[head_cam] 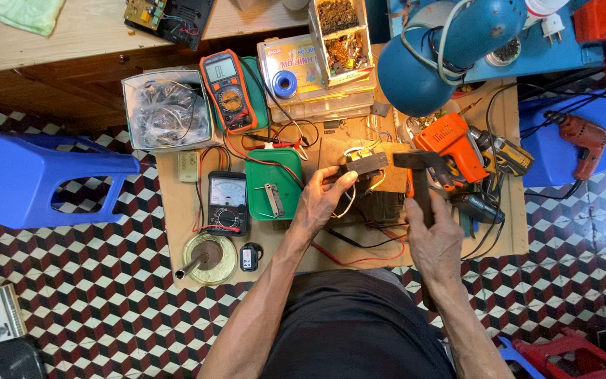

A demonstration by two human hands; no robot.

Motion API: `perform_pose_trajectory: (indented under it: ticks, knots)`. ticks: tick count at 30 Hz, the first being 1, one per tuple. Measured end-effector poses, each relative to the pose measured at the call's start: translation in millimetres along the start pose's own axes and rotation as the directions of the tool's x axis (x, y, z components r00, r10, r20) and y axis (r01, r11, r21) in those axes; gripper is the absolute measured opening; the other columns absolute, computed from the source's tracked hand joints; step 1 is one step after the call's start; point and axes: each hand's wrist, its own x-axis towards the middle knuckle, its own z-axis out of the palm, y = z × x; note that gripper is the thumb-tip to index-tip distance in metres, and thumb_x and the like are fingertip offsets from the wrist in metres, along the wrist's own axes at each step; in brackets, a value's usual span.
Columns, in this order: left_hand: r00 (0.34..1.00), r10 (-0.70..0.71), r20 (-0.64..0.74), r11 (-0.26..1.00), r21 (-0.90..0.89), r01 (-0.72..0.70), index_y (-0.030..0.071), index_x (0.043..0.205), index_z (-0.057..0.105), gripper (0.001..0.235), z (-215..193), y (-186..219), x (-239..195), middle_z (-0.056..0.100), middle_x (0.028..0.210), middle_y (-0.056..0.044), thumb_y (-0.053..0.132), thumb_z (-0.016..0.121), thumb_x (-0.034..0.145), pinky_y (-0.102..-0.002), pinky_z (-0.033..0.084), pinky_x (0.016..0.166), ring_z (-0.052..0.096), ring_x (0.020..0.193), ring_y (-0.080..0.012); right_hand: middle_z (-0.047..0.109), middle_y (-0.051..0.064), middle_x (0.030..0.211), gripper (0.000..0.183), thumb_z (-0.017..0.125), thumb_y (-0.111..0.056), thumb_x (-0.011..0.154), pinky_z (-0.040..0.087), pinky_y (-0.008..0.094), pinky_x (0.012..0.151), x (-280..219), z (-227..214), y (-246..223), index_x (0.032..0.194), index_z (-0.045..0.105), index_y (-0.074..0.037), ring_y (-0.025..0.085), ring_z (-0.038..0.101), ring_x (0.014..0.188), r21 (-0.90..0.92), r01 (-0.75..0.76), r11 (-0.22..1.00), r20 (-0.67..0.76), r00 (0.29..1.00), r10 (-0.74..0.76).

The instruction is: The person handles a small electrical component with wires, uses a heat gun to apply heat, and then uses a sanding block to smooth the component's surface. The person repeatedly turns and adjusts the component while working.

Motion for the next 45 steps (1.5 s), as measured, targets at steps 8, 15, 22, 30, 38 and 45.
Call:
perform_pose_trajectory:
  ticks: [8,15,22,30,38,45]
  knots:
    - [0.990,-0.128,0.055,0.989,0.086,0.123,-0.002,0.135,0.068,0.082,-4.4,4.4,23.8,0.071,0.108,-0.011,0.059,0.074,0.080,-0.028,0.049,0.080,0.061,0.090,-0.0137,0.069,0.005,0.083,0.025,0.062,-0.021,0.097,0.044,0.025,0.042,38.6,1.8,20.5,0.108,0.061,0.001,0.009,0.057,0.052,0.525,-0.172,0.833,0.089,0.985,0.147]
    - [0.995,-0.094,0.018,0.991,0.098,0.092,0.007,0.134,0.071,0.070,-4.5,18.5,4.2,0.073,0.111,-0.005,0.056,0.069,0.085,-0.026,0.050,0.087,0.063,0.097,-0.0119,0.072,0.011,0.114,0.033,0.063,-0.012,0.090,0.054,0.026,0.094,68.6,55.4,16.2,0.120,0.065,0.002,0.013,0.070,0.101,0.785,-0.026,0.619,0.075,0.996,-0.054]
    - [0.995,0.070,-0.076,0.988,0.142,-0.059,0.001,0.139,0.062,0.072,9.3,5.5,-5.3,0.069,0.125,-0.010,0.049,0.076,0.087,-0.028,0.049,0.098,0.065,0.114,-0.0146,0.070,0.012,0.123,0.041,0.062,-0.027,0.095,0.053,0.034,0.102,72.8,60.4,35.7,0.126,0.058,-0.001,0.018,0.067,0.117,0.862,-0.237,0.448,0.251,0.968,0.028]
    - [0.986,0.154,-0.065,0.981,0.133,-0.144,0.001,0.147,0.044,0.083,22.4,-12.9,-19.2,0.060,0.141,-0.016,0.036,0.081,0.082,-0.037,0.055,0.098,0.065,0.121,-0.0244,0.068,0.013,0.123,0.046,0.066,-0.028,0.105,0.045,0.034,0.088,76.4,52.5,43.1,0.138,0.058,0.004,0.017,0.059,0.102,0.832,-0.273,0.483,0.308,0.951,0.006]
    - [0.943,0.332,-0.019,0.929,0.181,-0.323,0.001,0.153,0.029,0.109,19.2,-27.9,-12.5,0.049,0.149,-0.019,0.032,0.092,0.070,-0.041,0.051,0.101,0.055,0.132,-0.0274,0.065,0.017,0.128,0.033,0.067,-0.008,0.090,0.053,0.034,0.100,74.6,49.6,43.2,0.119,0.054,0.000,0.020,0.065,0.115,0.813,-0.260,0.521,0.298,0.955,0.012]
    - [0.844,0.532,0.071,0.696,0.531,-0.484,0.004,0.146,0.047,0.099,12.1,17.8,-21.1,0.052,0.134,-0.016,0.027,0.096,0.063,-0.043,0.050,0.106,0.058,0.125,-0.0333,0.065,0.020,0.129,0.036,0.064,0.000,0.086,0.057,0.035,0.098,72.6,50.5,40.8,0.118,0.046,-0.002,0.022,0.066,0.114,0.873,-0.320,0.367,0.339,0.941,0.014]
